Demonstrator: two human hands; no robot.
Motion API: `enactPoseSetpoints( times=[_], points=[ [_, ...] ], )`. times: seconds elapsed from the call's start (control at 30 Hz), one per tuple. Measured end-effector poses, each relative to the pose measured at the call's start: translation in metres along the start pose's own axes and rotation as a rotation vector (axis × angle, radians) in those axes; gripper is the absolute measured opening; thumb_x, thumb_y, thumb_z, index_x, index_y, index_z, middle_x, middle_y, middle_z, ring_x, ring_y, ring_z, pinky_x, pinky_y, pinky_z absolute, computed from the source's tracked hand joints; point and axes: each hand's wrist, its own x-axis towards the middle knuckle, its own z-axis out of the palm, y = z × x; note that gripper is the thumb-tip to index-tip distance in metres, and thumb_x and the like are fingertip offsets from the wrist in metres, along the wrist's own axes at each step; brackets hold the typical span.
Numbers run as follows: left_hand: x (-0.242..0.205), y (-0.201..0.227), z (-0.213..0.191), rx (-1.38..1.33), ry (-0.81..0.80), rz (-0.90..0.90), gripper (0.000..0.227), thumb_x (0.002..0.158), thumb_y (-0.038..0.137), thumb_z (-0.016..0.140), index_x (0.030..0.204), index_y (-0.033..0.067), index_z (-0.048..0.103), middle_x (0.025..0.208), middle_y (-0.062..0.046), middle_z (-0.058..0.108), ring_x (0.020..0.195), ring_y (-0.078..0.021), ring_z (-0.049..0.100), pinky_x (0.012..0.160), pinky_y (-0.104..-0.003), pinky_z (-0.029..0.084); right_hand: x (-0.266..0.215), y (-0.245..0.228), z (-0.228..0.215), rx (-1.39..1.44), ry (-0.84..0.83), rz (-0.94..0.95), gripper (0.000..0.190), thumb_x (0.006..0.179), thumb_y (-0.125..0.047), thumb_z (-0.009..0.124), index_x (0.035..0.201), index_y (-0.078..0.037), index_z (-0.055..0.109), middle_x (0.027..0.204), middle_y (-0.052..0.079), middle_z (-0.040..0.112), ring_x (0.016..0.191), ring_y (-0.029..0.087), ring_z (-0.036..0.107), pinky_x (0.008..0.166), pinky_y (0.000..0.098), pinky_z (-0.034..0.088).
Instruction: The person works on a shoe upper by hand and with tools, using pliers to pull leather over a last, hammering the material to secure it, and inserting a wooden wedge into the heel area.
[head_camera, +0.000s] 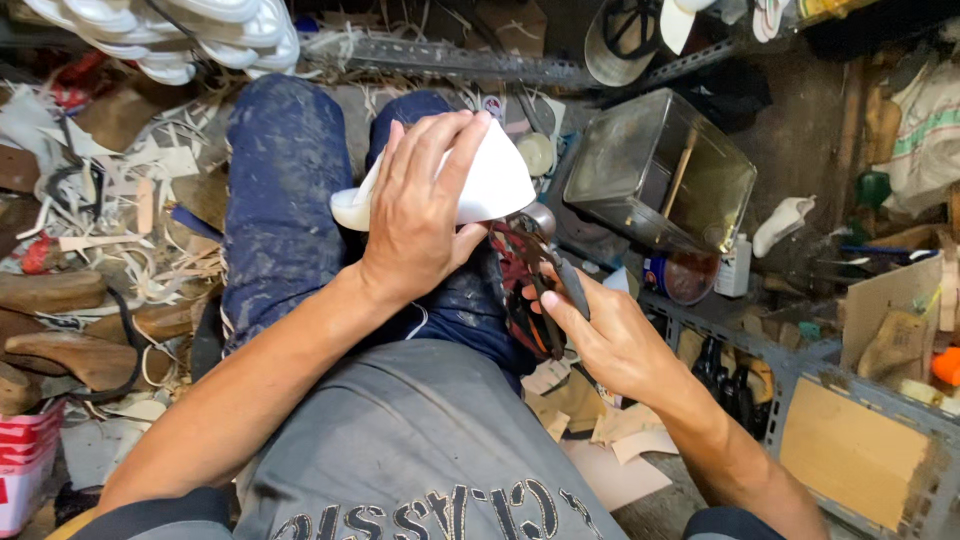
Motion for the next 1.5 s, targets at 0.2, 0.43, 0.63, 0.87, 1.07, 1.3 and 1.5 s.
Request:
enactPoseSetpoints(
  times=[0.2, 0.43, 0.63, 0.87, 1.07, 1.3, 1.5],
  points=[
    [-0.007, 0.011, 0.009, 0.116, -0.033, 0.097, 0.099, 0.069, 0.019, 0.094, 0.152, 0.003, 0.042, 0.144, -0.02, 0.052, 0.135, -0.0411, 0.051, 0.118, -0.067, 0.031, -0.018, 0.0, -0.008, -0.22, -0.082, 0.066, 0.034, 0.102, -0.046, 0.039, 0.098, -0.018, 0.059, 0.087, -0.001, 0.072, 0.076, 0.024, 0.064, 0.075, 0.0336, 0.045],
    [0.02, -0.02, -0.006, -0.029, 0.019, 0.026, 0.099, 0.07, 0.014, 0.089, 0.154, 0.002, 0.036, 0.148, -0.021, 0.048, 0.138, -0.0417, 0.05, 0.12, -0.057, 0.038, 0.023, -0.006, 0.007, -0.18, 0.182, -0.175, 0.017, 0.105, -0.027, 0.048, 0.101, -0.013, 0.057, 0.061, 0.001, 0.063, 0.054, 0.027, 0.058, 0.063, 0.0395, 0.044],
    [0.023, -0.051, -0.027, -0.223, 0.047, -0.093, 0.092, 0.071, 0.012, 0.077, 0.155, 0.0115, 0.038, 0.157, -0.018, 0.045, 0.146, -0.0365, 0.05, 0.124, -0.042, 0.039, 0.069, -0.011, 0.024, -0.152, 0.336, -0.505, 0.023, 0.103, -0.018, 0.054, 0.122, -0.009, 0.062, 0.074, 0.005, 0.067, 0.064, 0.028, 0.062, 0.07, 0.0395, 0.047],
    [-0.015, -0.053, -0.059, -0.497, -0.013, 0.072, 0.087, 0.079, 0.008, 0.076, 0.155, 0.0038, 0.033, 0.16, -0.023, 0.042, 0.154, -0.0414, 0.041, 0.136, -0.057, 0.033, 0.035, -0.004, 0.018, -0.192, -0.403, -0.157, 0.034, 0.098, -0.045, 0.047, 0.117, -0.025, 0.067, 0.084, -0.006, 0.08, 0.077, 0.01, 0.075, 0.072, 0.0276, 0.054],
    [-0.085, -0.04, -0.046, -0.413, -0.078, 0.033, 0.106, 0.086, 0.031, 0.089, 0.158, -0.0035, 0.018, 0.165, -0.024, 0.032, 0.157, -0.0382, 0.034, 0.136, -0.056, 0.021, 0.052, 0.08, 0.073, -0.24, -0.439, -0.163, 0.033, 0.103, -0.045, 0.047, 0.096, -0.014, 0.058, 0.096, 0.005, 0.074, 0.087, 0.022, 0.068, 0.081, 0.0362, 0.047],
    [-0.12, -0.044, -0.013, -0.155, 0.237, 0.151, 0.126, 0.087, 0.049, 0.086, 0.166, 0.0129, -0.006, 0.163, -0.035, 0.012, 0.154, -0.0562, 0.021, 0.128, -0.077, 0.011, 0.057, 0.072, 0.075, -0.115, -0.421, -0.072, 0.034, 0.1, -0.045, 0.046, 0.11, -0.017, 0.064, 0.11, -0.003, 0.077, 0.1, 0.009, 0.068, 0.088, 0.0285, 0.048],
    [-0.136, -0.056, -0.012, -0.124, 0.34, 0.097, 0.129, 0.083, 0.053, 0.079, 0.164, 0.0141, -0.013, 0.166, -0.023, -0.022, 0.156, -0.0572, 0.0, 0.129, -0.073, 0.004, 0.059, 0.077, 0.084, -0.098, -0.395, -0.099, 0.036, 0.101, -0.046, 0.048, 0.102, -0.014, 0.063, 0.103, -0.001, 0.077, 0.092, 0.011, 0.068, 0.084, 0.0308, 0.049]
  ],
)
